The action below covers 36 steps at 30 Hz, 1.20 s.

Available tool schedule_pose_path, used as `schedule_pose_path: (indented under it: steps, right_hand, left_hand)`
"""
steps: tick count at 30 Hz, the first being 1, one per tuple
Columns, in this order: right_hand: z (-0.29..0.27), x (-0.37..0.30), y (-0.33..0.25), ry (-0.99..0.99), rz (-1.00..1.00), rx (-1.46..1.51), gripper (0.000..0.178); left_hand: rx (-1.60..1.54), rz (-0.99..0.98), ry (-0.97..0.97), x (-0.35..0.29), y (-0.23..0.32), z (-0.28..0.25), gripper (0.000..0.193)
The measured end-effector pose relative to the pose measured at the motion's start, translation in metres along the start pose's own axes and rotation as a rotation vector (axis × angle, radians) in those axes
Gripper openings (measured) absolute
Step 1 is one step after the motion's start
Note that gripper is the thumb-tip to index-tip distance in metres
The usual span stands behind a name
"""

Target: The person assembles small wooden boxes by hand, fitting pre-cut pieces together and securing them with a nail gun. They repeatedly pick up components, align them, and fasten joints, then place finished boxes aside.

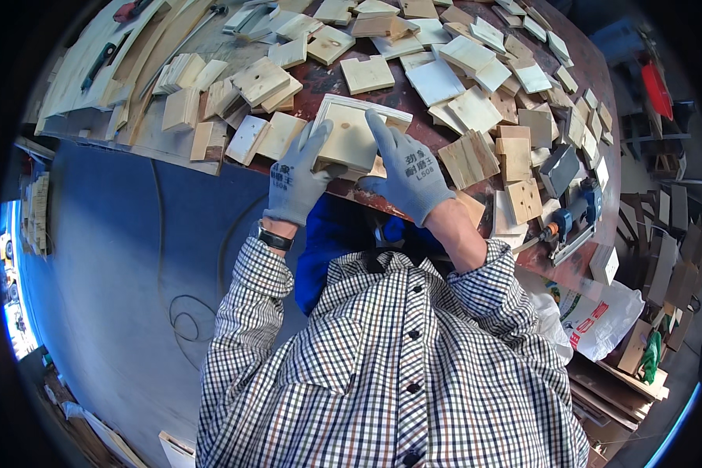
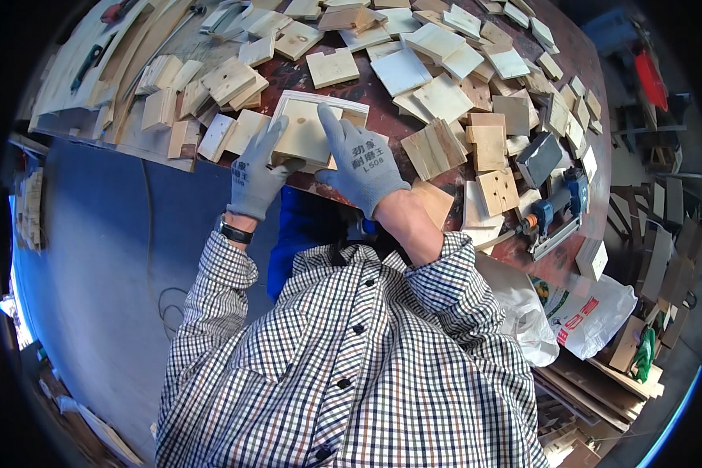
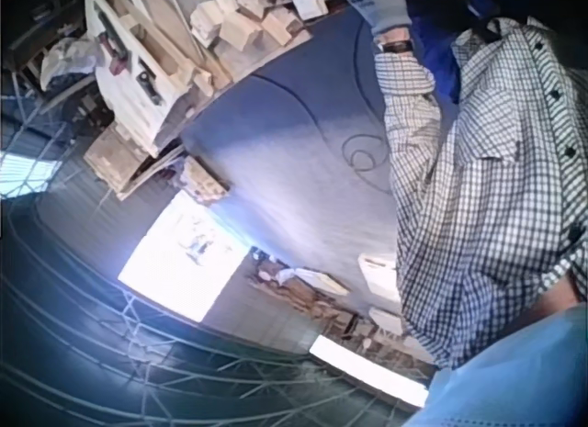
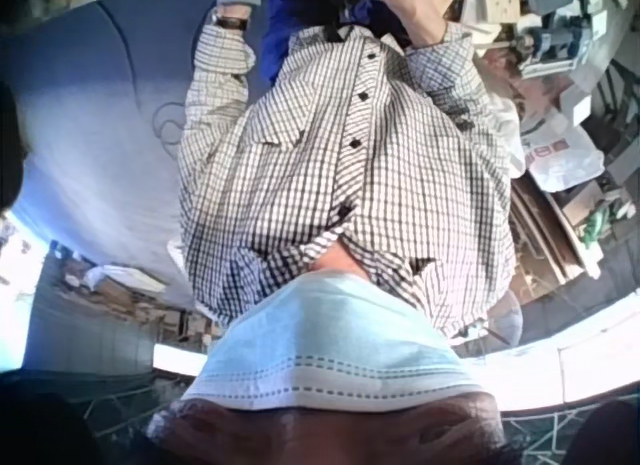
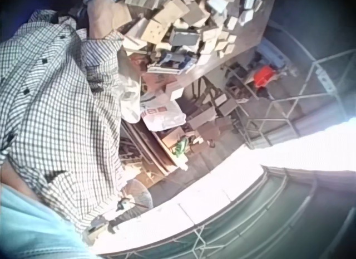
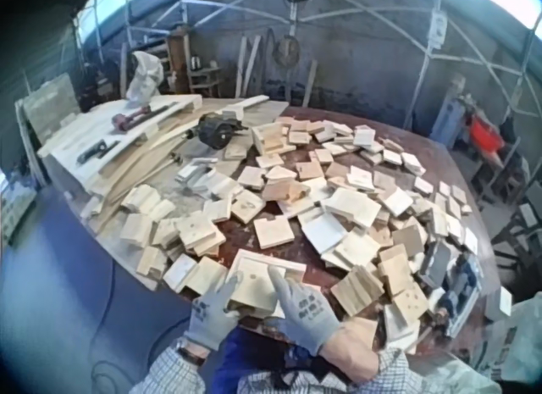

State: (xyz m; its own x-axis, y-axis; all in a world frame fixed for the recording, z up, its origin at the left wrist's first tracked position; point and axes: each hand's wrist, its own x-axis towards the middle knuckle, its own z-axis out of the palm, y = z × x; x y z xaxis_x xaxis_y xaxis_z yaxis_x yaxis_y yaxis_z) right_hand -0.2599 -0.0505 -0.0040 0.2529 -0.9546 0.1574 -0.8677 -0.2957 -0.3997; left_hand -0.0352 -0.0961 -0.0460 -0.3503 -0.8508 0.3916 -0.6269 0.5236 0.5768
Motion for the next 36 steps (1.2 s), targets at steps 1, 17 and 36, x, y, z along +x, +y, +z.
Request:
schedule_pose_path:
  steps: [1, 17, 36]
  right_hand:
    - [0.000, 0.000, 0.000, 0.010, -0.002, -0.014, 0.106]
    - [-0.026, -0.041, -0.007, 0.229, 0.130, 0.161, 0.053]
    - [-0.018, -0.127, 0.008, 0.427, 0.339, -0.027, 0.052]
  left_hand:
    - [0.008, 0.003, 0.000, 0.001, -0.001, -0.001, 0.081]
    - [-0.038, -0.083, -0.024, -0.004, -0.008, 0.005, 0.108]
    - [-0.018, 0.059, -0.075, 0.006, 0.002, -0.006, 0.060]
